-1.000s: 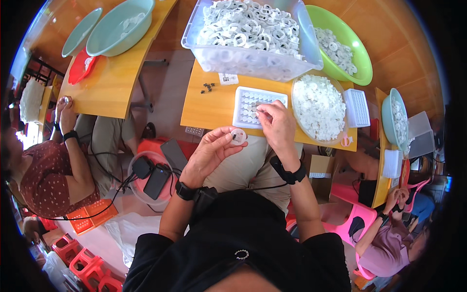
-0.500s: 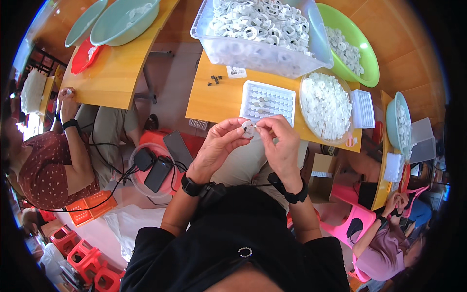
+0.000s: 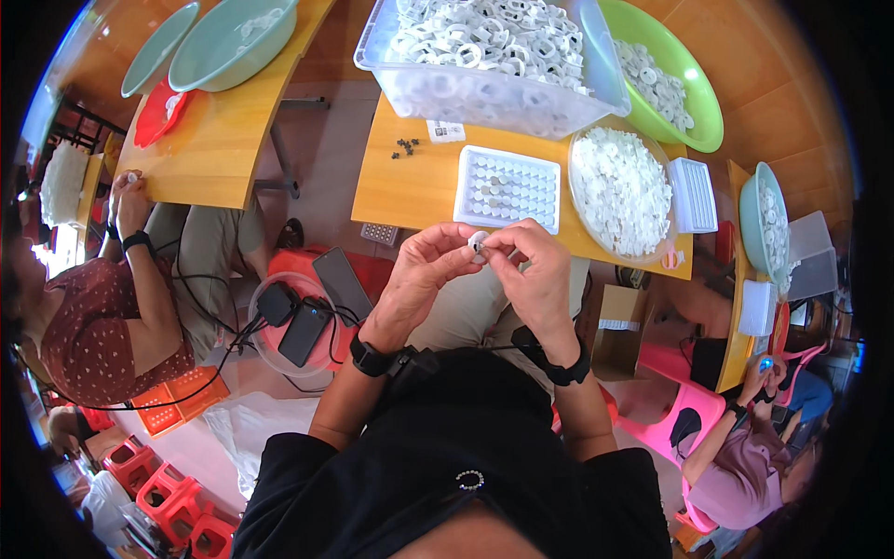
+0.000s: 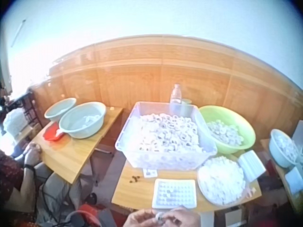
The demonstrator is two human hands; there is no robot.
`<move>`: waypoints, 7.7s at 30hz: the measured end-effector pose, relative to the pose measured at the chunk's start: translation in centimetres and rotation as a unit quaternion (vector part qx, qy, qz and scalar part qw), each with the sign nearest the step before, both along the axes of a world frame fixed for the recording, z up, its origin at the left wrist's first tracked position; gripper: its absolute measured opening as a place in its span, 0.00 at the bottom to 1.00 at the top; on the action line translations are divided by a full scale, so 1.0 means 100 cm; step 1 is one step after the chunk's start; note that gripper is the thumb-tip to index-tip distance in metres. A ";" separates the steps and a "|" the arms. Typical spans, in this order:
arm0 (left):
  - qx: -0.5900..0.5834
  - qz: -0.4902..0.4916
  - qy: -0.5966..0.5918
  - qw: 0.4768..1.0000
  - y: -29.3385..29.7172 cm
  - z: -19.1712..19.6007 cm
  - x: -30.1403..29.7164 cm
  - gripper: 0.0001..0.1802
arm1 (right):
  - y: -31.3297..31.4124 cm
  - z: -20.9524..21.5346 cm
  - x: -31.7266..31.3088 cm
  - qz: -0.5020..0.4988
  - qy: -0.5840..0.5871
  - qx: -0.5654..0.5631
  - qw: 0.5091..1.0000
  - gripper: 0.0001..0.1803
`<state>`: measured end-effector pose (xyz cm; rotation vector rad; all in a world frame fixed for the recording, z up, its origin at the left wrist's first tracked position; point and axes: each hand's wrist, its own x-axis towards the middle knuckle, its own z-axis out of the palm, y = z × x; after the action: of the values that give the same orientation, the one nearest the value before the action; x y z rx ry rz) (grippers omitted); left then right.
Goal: The person picks up a white plastic housing and a metal component, presses them together, and then trims the assembly with pink shears. They then place the finished unit into a white tray and retrieve another housing from a large bin.
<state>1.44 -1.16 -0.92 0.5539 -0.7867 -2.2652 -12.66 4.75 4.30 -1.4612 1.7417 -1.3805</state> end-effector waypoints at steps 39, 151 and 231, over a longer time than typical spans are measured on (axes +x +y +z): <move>0.056 0.018 0.029 0.998 -0.002 0.002 0.009 0.12 | -0.053 -0.032 -0.045 -0.031 0.233 -0.052 0.971 0.03; -0.054 -0.012 -0.061 0.997 0.011 0.017 -0.016 0.10 | 0.024 -0.033 -0.161 -0.078 0.280 0.115 0.950 0.11; -0.250 0.075 -0.222 0.939 0.031 0.020 -0.030 0.05 | 0.036 -0.023 -0.018 -0.007 -0.351 0.076 0.933 0.03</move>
<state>-1.56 1.90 1.12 0.8528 -1.4358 -1.7169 -14.50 8.32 2.00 -0.7275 1.3443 -1.4890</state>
